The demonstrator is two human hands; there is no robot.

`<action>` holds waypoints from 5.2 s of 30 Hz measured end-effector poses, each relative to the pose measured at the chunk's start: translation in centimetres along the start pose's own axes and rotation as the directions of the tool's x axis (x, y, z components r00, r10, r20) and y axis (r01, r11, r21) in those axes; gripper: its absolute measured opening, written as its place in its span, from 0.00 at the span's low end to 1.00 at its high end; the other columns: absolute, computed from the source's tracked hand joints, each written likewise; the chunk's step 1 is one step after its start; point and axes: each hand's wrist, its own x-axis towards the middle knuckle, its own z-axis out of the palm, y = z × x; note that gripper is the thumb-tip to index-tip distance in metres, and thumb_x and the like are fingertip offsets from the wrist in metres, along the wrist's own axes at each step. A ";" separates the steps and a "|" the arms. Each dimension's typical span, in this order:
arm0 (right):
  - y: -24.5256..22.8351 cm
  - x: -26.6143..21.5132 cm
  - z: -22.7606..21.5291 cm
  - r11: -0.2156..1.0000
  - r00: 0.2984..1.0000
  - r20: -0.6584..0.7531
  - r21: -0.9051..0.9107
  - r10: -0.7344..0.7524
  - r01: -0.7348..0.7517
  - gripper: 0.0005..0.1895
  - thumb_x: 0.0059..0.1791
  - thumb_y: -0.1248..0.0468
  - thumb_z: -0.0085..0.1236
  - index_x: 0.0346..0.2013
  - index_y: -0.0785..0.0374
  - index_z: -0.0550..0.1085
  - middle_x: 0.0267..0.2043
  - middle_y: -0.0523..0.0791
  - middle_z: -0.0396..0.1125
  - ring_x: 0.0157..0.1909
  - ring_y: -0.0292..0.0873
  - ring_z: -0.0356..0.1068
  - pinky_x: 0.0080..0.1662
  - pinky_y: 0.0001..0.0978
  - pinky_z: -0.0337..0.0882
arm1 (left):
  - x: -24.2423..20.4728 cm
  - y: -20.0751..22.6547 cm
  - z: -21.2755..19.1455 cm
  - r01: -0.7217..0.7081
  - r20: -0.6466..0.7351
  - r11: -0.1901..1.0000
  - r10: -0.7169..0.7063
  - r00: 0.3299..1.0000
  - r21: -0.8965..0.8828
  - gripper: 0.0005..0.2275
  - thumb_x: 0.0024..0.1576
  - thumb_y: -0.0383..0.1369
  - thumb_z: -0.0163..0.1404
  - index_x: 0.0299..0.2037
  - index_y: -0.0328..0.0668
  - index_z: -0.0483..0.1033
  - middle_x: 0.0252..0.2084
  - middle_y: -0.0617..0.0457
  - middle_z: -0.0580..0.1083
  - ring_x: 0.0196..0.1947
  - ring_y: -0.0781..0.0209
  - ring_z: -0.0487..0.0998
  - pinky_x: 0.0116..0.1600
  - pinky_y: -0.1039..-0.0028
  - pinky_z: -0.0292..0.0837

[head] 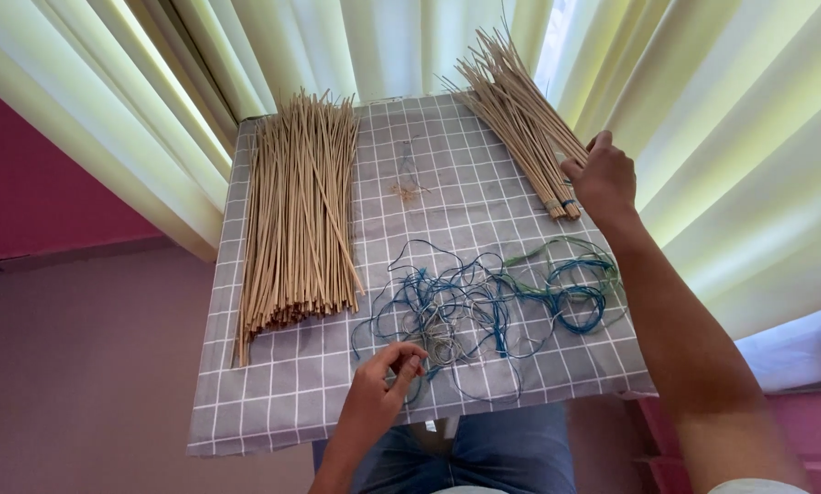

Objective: Organizing and bundling thin wooden sticks using string on a table.

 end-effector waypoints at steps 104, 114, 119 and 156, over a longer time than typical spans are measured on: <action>-14.4 -20.9 -5.1 0.401 0.452 0.020 0.498 -0.892 0.769 0.09 0.48 0.64 0.65 0.37 0.60 0.72 0.29 0.47 0.74 0.38 0.49 0.79 0.54 0.41 0.75 | 15.1 5.9 1.1 -0.036 -0.200 0.814 -0.099 0.975 -0.579 0.17 0.61 0.47 0.52 0.39 0.39 0.68 0.18 0.50 0.68 0.10 0.62 0.68 0.09 0.73 0.65; -14.1 -21.4 -5.1 0.426 0.479 0.053 0.547 -0.876 0.720 0.09 0.48 0.66 0.66 0.38 0.59 0.73 0.33 0.48 0.76 0.40 0.49 0.79 0.53 0.42 0.75 | 14.7 6.0 1.0 -0.017 -0.168 0.821 -0.096 0.981 -0.570 0.17 0.61 0.47 0.51 0.39 0.39 0.68 0.18 0.51 0.67 0.10 0.62 0.68 0.09 0.74 0.65; -13.7 -21.4 -4.4 0.433 0.487 0.055 0.552 -0.872 0.713 0.09 0.48 0.66 0.66 0.39 0.60 0.74 0.33 0.48 0.76 0.40 0.49 0.79 0.53 0.42 0.75 | 14.7 5.8 1.1 -0.023 -0.171 0.818 -0.092 0.981 -0.575 0.18 0.61 0.47 0.52 0.39 0.39 0.68 0.18 0.50 0.67 0.10 0.62 0.68 0.09 0.74 0.65; -14.6 -21.7 -5.7 0.481 0.550 0.101 0.629 -0.829 0.611 0.11 0.46 0.69 0.65 0.42 0.61 0.75 0.36 0.49 0.78 0.43 0.54 0.79 0.51 0.46 0.75 | 14.4 5.8 0.5 -0.034 -0.191 0.806 -0.099 0.977 -0.591 0.16 0.62 0.46 0.51 0.40 0.39 0.68 0.18 0.51 0.67 0.10 0.64 0.68 0.10 0.76 0.65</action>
